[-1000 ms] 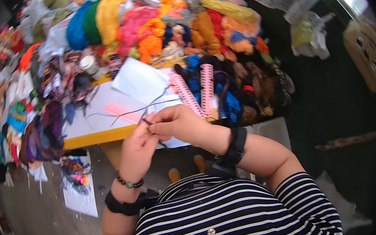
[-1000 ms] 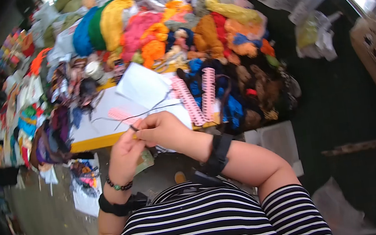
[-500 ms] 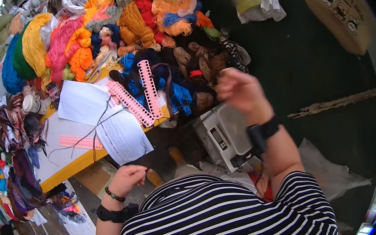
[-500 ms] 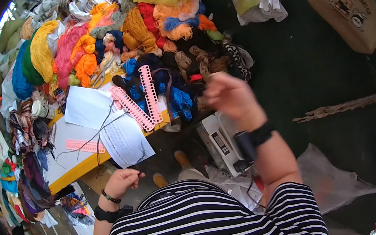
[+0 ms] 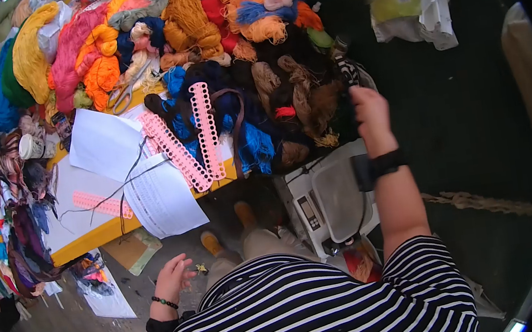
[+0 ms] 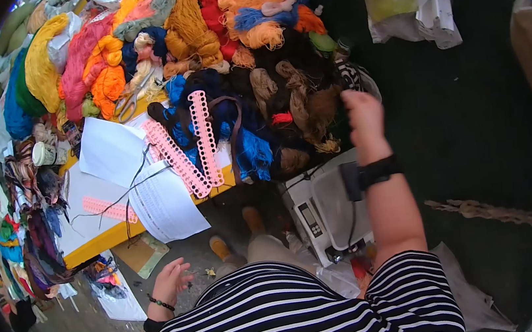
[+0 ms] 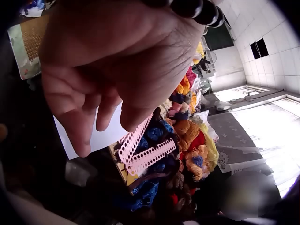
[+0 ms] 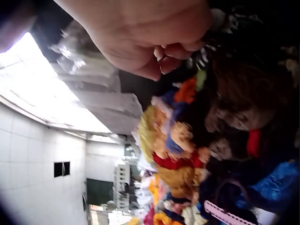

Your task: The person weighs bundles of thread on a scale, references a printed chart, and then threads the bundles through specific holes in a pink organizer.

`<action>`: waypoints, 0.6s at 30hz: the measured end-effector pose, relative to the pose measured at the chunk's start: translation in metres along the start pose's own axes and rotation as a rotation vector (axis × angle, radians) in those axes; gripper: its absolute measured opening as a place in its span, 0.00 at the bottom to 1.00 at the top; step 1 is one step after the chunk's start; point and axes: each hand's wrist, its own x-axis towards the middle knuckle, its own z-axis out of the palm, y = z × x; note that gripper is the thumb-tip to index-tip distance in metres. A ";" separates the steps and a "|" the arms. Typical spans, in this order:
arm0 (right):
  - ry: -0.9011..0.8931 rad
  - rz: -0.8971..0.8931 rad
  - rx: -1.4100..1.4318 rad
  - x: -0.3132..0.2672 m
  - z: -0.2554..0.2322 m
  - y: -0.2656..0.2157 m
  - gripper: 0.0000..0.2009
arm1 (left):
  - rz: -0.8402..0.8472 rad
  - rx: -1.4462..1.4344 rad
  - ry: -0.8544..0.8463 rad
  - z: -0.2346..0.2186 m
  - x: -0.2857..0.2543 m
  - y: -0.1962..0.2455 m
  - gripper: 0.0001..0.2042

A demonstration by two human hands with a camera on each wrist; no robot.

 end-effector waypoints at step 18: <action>-0.452 0.029 -0.218 0.007 0.148 0.102 0.09 | -0.053 -0.233 0.328 -0.007 -0.017 -0.022 0.15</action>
